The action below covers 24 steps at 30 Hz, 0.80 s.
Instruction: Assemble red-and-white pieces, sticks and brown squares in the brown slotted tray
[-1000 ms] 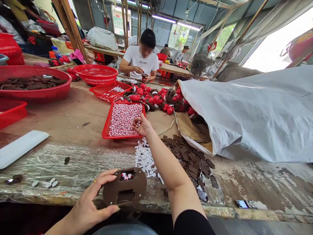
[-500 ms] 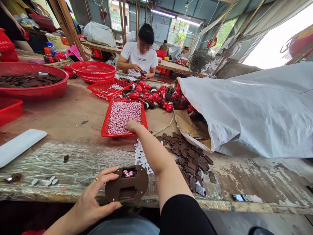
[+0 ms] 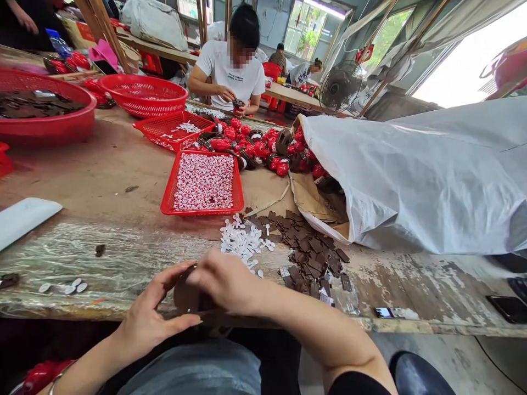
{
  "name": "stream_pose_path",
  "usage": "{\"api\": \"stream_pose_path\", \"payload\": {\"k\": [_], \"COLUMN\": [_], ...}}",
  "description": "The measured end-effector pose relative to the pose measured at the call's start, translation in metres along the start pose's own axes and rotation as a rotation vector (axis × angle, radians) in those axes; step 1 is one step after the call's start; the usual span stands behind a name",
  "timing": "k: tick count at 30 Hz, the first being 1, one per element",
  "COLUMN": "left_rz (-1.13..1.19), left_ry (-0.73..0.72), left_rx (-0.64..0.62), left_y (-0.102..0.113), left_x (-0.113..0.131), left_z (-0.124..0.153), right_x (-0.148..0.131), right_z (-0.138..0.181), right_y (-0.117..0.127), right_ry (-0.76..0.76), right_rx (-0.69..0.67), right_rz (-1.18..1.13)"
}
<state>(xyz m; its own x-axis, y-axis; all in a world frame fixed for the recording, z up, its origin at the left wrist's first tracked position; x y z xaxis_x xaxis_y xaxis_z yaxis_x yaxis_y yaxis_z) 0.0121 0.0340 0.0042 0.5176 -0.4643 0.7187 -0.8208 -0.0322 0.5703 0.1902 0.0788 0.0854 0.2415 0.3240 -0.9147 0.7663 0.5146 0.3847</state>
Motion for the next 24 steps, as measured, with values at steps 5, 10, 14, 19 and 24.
{"api": "stream_pose_path", "payload": {"k": [5, 10, 14, 19, 24], "left_rz": [0.040, 0.048, 0.081, 0.119, 0.111], "left_ry": [0.030, 0.038, 0.041, 0.060, -0.006], "left_rx": [0.002, 0.020, 0.021, 0.017, 0.007], "left_y": [0.000, 0.001, 0.003, 0.005, 0.010], "left_x": [0.000, 0.000, -0.001, -0.009, -0.009], "left_z": [0.006, 0.009, 0.009, 0.010, 0.009], "right_x": [-0.006, -0.008, -0.010, -0.011, 0.012], "right_z": [0.028, 0.032, 0.036, 0.049, 0.069], "right_y": [-0.041, -0.040, -0.043, -0.046, 0.006], "right_ry": [0.360, 0.459, 0.493, 0.658, 0.313], "right_rx": [-0.203, -0.123, -0.121, -0.094, 0.235], "right_rz": [0.773, 0.840, 0.790, 0.802, 0.637]}}
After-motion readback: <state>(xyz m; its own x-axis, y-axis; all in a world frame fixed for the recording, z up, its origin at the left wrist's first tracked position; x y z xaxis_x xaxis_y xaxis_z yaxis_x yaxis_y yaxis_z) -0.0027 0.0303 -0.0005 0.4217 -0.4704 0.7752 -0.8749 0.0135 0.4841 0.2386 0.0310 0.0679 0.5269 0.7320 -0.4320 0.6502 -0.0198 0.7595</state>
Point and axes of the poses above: each hand's wrist, its own z-axis away from the middle knuckle, its own y-axis out of the back of the hand, x = y × z, the point moved 4 cm from there along -z, towards the middle knuckle, and after that the axes turned 7 degrees about -z, right-handed, at the moved point
